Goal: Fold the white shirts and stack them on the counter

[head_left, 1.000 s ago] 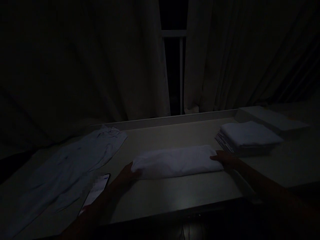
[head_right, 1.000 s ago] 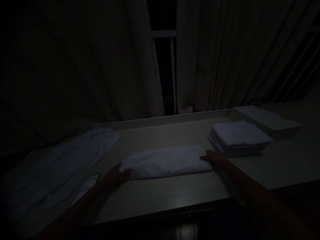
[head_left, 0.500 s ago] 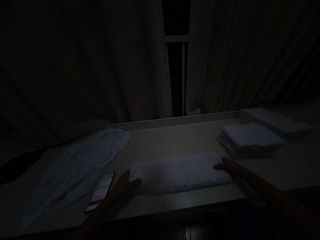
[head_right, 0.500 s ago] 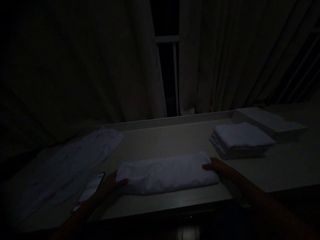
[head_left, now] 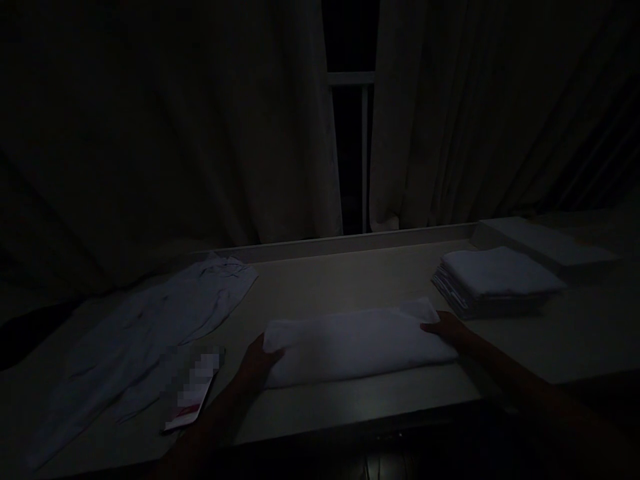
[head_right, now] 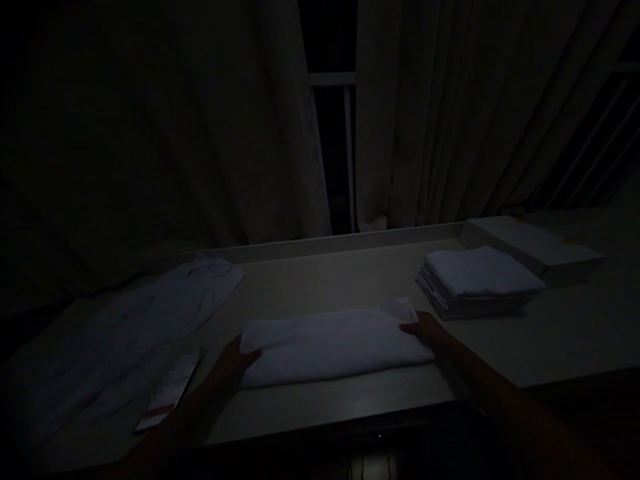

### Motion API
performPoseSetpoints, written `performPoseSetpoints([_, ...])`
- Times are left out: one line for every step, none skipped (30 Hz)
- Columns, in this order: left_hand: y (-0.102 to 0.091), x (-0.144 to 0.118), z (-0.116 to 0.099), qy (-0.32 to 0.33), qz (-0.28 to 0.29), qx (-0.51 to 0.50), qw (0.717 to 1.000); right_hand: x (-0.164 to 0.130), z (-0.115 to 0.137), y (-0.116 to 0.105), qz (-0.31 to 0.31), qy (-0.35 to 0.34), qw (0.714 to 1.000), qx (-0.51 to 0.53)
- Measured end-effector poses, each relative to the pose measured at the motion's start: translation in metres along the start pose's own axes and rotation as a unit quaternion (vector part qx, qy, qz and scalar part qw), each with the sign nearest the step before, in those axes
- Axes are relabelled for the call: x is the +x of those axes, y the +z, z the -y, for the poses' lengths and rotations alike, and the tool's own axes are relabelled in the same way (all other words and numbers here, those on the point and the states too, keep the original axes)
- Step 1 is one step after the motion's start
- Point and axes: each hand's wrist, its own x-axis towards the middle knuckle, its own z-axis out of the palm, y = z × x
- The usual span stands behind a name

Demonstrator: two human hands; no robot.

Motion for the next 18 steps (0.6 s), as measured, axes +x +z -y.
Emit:
performPoseSetpoints([-0.001,0.0,-0.001,-0.006,0.004,-0.007,1.0,0.0,0.001,0.0,0.004,0.005,1.0,0.01])
performPoseSetpoints([-0.003,0.001,-0.003,-0.013,0.007,-0.012,1.0,0.001,0.001,0.0,0.005,0.013,1.0,0.017])
performPoseSetpoints([-0.005,0.003,-0.004,-0.02,0.007,-0.01,1.0,0.002,0.002,-0.001,0.002,0.024,1.0,0.02])
performPoseSetpoints([-0.006,0.004,-0.005,-0.028,0.003,-0.003,1.0,0.003,0.002,-0.001,-0.004,0.037,0.999,0.02])
performPoseSetpoints([-0.006,0.007,-0.007,-0.035,-0.004,0.006,0.999,0.004,0.003,-0.002,-0.01,0.049,0.999,0.018])
performPoseSetpoints([-0.006,0.009,-0.007,-0.043,-0.013,0.016,0.999,0.006,0.003,-0.002,-0.015,0.059,0.998,0.014])
performPoseSetpoints([-0.006,0.012,-0.008,-0.053,-0.024,0.029,0.998,0.007,0.003,-0.003,-0.021,0.067,0.997,0.007])
performPoseSetpoints([-0.004,0.014,-0.008,-0.061,-0.033,0.04,0.997,0.008,0.003,-0.003,-0.027,0.073,0.997,-0.003])
performPoseSetpoints([-0.003,0.017,-0.008,-0.066,-0.039,0.049,0.996,0.009,0.003,-0.003,-0.031,0.076,0.997,-0.011])
performPoseSetpoints([-0.001,0.02,-0.008,-0.07,-0.044,0.058,0.995,0.009,0.003,-0.003,-0.034,0.077,0.996,-0.018])
performPoseSetpoints([0.001,0.022,-0.007,-0.072,-0.047,0.067,0.994,0.01,0.002,-0.003,-0.036,0.077,0.996,-0.024])
performPoseSetpoints([0.003,0.024,-0.006,-0.074,-0.051,0.079,0.993,0.01,0.002,-0.003,-0.038,0.077,0.996,-0.031])
performPoseSetpoints([0.005,0.025,-0.005,-0.076,-0.054,0.092,0.991,0.011,0.001,-0.002,-0.042,0.077,0.995,-0.039])
performPoseSetpoints([0.007,0.026,-0.004,-0.077,-0.057,0.106,0.99,0.011,0.001,-0.002,-0.046,0.077,0.995,-0.05])
performPoseSetpoints([0.009,0.027,-0.003,-0.078,-0.058,0.12,0.988,0.012,0.001,-0.001,-0.052,0.076,0.994,-0.062])
performPoseSetpoints([0.01,0.028,-0.002,-0.077,-0.058,0.134,0.986,0.013,0.002,-0.001,-0.059,0.074,0.993,-0.076])
performPoseSetpoints([0.011,0.028,-0.002,-0.077,-0.058,0.147,0.984,0.014,0.003,-0.001,-0.066,0.069,0.991,-0.089])
performPoseSetpoints([0.011,0.027,-0.002,-0.075,-0.057,0.16,0.983,0.015,0.005,-0.002,-0.073,0.062,0.99,-0.101])
